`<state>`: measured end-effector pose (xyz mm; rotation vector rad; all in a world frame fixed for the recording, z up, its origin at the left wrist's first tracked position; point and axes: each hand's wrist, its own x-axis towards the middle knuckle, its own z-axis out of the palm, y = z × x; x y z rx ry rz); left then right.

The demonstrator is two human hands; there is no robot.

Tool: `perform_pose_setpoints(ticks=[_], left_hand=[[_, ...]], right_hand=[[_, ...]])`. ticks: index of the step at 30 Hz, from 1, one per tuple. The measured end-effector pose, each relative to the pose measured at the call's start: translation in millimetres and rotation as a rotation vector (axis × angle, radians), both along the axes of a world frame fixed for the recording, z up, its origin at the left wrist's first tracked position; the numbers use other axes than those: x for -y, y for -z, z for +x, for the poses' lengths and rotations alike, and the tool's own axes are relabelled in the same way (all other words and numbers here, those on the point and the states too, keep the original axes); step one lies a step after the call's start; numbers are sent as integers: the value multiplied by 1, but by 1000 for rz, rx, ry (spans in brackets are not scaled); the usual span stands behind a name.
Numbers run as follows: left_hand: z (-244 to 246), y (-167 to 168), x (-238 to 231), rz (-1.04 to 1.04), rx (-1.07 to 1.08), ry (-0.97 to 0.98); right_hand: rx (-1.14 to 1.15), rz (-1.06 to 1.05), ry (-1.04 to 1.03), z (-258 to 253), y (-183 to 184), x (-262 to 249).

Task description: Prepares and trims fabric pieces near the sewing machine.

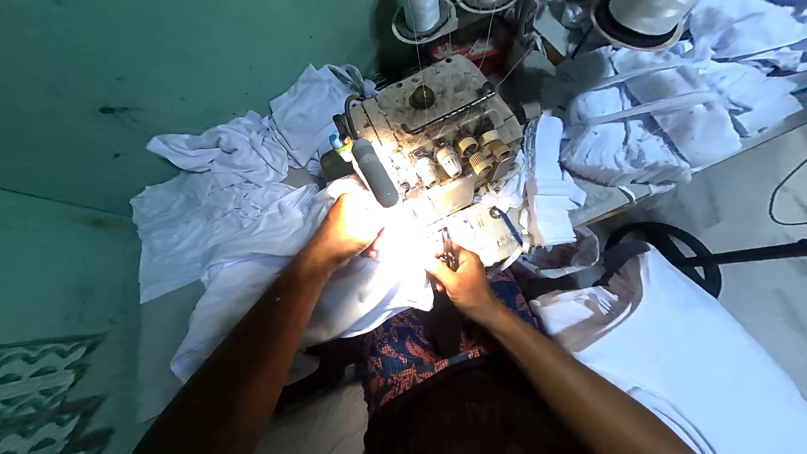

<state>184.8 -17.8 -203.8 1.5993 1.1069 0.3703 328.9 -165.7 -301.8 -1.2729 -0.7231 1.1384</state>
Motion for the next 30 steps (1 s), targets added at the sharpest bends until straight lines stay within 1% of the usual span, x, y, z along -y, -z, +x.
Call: perform_pose_setpoints(ticks=[12, 21, 23, 24, 25, 28, 30], left_hand=[[-3, 0, -8, 41, -14, 86], [1, -4, -8, 66, -83, 65], [0, -3, -6, 107, -101, 58], [-2, -3, -4, 176, -138, 56], [-4, -3, 0, 303, -206, 60], [-9, 2, 26, 869, -377, 61], [-16, 19, 33, 1163, -377, 169]], right_hand=[[30, 15, -1, 1, 1, 0], [38, -5, -8, 0, 0, -1], [33, -8, -10, 0, 1, -1], [21, -8, -14, 0, 0, -1], [10, -11, -18, 0, -1, -1], [3, -30, -31, 1, -7, 4], [21, -20, -39, 1, -10, 9]])
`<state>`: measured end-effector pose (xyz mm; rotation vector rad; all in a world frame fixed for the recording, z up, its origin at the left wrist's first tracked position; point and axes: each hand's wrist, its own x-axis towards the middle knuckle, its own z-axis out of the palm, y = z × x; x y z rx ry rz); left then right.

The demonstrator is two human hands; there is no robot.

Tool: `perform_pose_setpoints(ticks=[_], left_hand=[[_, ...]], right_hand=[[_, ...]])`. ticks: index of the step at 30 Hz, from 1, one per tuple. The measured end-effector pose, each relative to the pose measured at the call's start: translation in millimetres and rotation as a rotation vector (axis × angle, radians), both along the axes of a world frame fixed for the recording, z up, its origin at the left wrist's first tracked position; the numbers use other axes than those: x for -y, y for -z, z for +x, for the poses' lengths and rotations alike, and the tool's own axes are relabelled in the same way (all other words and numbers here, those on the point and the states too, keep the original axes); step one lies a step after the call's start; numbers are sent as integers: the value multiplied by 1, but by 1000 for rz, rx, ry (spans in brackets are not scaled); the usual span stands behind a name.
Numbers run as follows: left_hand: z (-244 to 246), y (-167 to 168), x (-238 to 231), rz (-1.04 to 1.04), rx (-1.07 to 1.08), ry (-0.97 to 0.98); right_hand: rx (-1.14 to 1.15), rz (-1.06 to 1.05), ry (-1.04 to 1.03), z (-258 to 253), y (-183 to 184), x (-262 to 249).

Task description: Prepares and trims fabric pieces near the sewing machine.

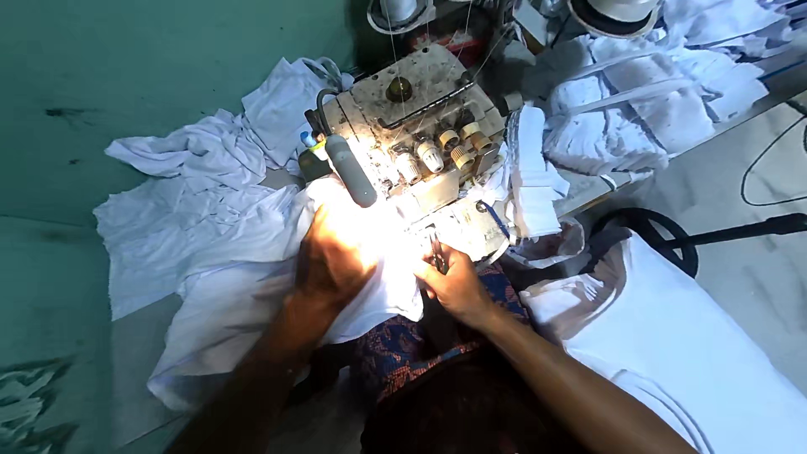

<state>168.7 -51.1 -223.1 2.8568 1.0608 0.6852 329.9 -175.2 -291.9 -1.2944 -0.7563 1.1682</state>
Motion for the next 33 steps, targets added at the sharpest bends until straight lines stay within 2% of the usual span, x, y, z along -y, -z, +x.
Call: perform_pose_setpoints(ticks=[2, 6, 15, 18, 21, 24, 27, 31, 33], left_hand=[[-6, 17, 3, 111, -65, 93], [-16, 34, 3, 119, -103, 121], [-15, 20, -35, -21, -48, 96], [-11, 7, -46, -41, 31, 3], [-8, -12, -61, -152, -50, -137], [-24, -24, -75, -239, -125, -109], [-45, -33, -64, -273, -68, -62], [-68, -42, -40, -413, 50, -34], [-76, -42, -30, -369, 92, -26]], right_hand=[[16, 30, -2, -1, -2, 5], [10, 91, 13, -6, -3, 7], [61, 80, 68, -24, -17, -23], [186, 55, 30, -31, -20, -34], [316, 49, -20, -31, -21, -38], [415, 76, -25, -24, -17, -28], [540, 150, 29, -9, -12, -20], [748, 251, -4, 0, -20, -20], [845, 291, 2, -5, -27, -25]])
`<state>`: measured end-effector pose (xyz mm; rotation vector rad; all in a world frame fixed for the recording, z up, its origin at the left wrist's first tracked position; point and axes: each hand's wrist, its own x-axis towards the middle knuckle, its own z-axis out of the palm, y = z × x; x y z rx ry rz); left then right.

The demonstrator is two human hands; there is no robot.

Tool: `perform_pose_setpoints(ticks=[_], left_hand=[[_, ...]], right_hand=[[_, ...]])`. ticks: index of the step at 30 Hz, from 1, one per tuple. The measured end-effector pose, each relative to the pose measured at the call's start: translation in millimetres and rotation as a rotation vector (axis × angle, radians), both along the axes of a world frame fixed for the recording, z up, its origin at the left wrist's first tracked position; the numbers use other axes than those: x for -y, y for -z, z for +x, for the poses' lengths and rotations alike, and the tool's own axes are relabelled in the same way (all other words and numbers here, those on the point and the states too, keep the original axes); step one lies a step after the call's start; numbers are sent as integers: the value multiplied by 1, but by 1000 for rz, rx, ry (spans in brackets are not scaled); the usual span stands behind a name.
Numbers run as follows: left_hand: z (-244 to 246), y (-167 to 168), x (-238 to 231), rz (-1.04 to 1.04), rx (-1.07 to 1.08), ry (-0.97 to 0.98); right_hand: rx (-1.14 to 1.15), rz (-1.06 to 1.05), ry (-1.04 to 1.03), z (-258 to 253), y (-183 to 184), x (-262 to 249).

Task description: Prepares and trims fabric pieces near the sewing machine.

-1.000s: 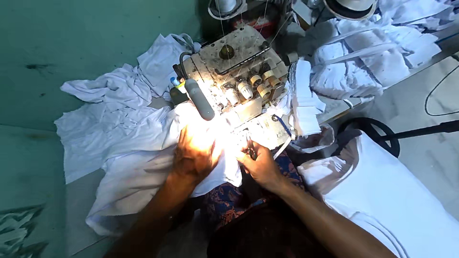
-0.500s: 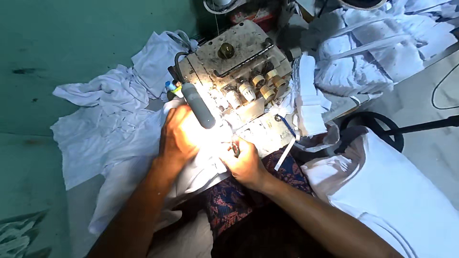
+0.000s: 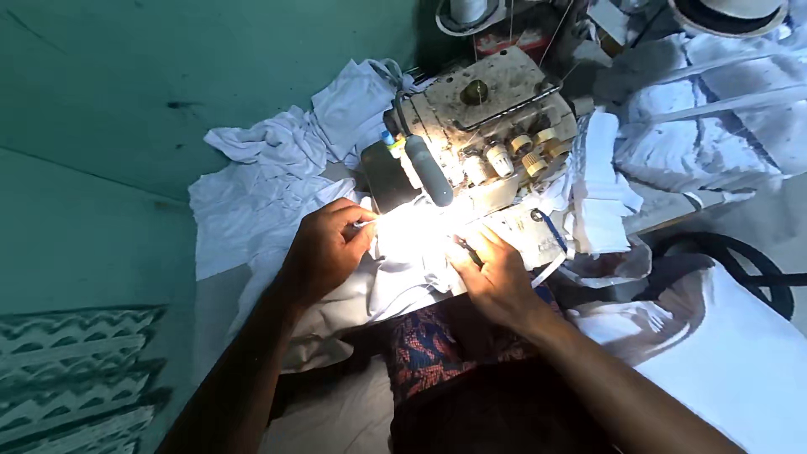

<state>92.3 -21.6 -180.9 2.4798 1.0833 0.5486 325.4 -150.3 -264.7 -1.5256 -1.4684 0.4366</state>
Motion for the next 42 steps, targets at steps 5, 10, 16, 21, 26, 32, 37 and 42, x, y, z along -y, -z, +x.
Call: perform_pose_setpoints(ticks=[5, 10, 16, 21, 26, 32, 37, 42], left_hand=[[-16, 0, 26, 169, 86, -77], [-23, 1, 44, 334, 50, -139], [-16, 1, 52, 301, 85, -138], [13, -4, 52, 287, 139, -79], [58, 3, 44, 202, -97, -34], [47, 11, 0, -192, -224, -239], [38, 6, -1, -377, -31, -179], [41, 1, 1, -328, -66, -191]], right_hand=[[147, 145, -64, -22, -6, -22], [255, 290, -133, -39, -9, -39], [276, 318, -110, -49, -11, -46], [172, 227, -78, -54, 5, -27], [95, 61, -226, -65, 13, 8], [196, 114, 4, -14, 1, -11], [475, 169, -57, 20, -10, -44], [559, 331, -178, 17, -7, -62]])
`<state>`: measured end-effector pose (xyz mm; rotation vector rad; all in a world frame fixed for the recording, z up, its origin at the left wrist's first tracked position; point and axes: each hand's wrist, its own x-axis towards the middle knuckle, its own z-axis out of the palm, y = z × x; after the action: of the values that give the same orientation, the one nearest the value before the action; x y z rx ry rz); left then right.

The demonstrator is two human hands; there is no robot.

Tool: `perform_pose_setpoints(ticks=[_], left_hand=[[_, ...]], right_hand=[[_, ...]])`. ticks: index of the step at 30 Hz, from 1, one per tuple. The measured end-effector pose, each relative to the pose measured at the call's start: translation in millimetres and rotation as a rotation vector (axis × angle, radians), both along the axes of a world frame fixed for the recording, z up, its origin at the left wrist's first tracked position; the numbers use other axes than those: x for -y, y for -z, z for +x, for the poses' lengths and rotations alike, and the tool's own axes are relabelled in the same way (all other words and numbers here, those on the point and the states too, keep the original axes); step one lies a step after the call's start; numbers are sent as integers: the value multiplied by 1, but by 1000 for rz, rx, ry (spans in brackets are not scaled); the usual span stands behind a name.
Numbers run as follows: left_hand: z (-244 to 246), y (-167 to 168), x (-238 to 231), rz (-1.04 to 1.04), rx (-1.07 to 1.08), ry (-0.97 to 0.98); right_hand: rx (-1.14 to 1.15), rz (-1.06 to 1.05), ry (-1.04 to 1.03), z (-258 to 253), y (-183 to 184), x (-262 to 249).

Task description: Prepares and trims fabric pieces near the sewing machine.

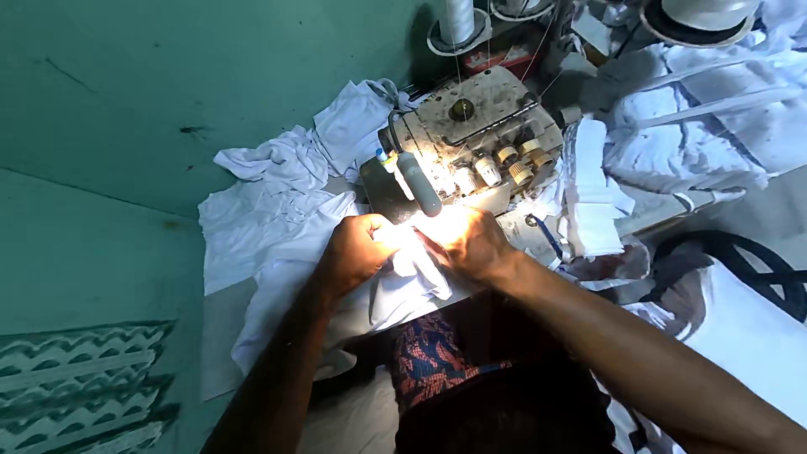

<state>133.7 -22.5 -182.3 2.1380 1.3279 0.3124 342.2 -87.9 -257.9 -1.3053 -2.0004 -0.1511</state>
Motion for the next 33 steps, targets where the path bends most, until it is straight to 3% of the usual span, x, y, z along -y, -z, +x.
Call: perform_pose_setpoints(ticks=[12, 14, 18, 20, 25, 33], left_hand=[[0, 4, 6, -31, 36, -6], [-4, 5, 6, -62, 104, -7], [-17, 11, 7, -219, 344, -5], [-21, 13, 9, -292, 434, 12], [-24, 19, 13, -418, 591, 58], [-24, 16, 22, -422, 618, 46]], right_hand=[[-90, 10, 44, -4, 5, 10], [-255, -103, 63, -4, -3, 15], [-772, -537, 73, -1, -8, 35], [-868, -600, 17, -4, 1, 43], [-860, -573, -97, -15, 5, 40], [-948, -445, -103, -26, -1, 39]])
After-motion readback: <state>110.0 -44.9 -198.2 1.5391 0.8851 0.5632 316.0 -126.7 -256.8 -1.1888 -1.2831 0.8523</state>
